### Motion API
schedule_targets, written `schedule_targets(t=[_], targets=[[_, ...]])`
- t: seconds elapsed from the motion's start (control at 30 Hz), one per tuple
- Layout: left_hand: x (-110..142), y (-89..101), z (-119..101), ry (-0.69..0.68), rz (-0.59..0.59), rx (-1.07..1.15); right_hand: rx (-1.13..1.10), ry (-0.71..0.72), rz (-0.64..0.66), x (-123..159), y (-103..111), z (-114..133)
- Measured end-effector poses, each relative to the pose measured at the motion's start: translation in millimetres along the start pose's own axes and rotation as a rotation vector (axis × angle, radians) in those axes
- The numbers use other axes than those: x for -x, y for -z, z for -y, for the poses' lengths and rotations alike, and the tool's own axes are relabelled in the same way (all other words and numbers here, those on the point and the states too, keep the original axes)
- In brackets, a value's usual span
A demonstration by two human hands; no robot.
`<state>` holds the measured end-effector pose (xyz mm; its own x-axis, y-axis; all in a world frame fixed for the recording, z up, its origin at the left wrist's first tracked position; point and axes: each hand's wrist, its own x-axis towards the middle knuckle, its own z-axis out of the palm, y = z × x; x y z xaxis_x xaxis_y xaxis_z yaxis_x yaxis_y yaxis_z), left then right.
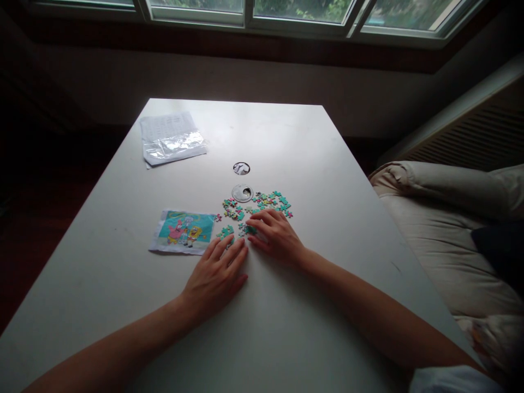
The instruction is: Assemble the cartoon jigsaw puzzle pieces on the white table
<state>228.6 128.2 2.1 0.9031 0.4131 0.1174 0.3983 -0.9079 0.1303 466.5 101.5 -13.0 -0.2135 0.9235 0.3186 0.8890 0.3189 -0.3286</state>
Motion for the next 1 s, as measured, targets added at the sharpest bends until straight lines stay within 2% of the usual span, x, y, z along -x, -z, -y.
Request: schedule_targets(t=[0.4,0.77,1.0], targets=[[4.9,1.2,-3.9,0.007,0.008,0.013,-0.029,-0.026,0.002,1.7,-0.7,-3.4],[2.0,4.8,-0.8,0.106,-0.036,-0.002,-0.024,-0.017,0.022,2.7,1.6,1.9],[3.0,4.8,-2.1,0.073,-0.036,-0.018,-0.021,-0.019,0.019,3.4,0.6,3.9]])
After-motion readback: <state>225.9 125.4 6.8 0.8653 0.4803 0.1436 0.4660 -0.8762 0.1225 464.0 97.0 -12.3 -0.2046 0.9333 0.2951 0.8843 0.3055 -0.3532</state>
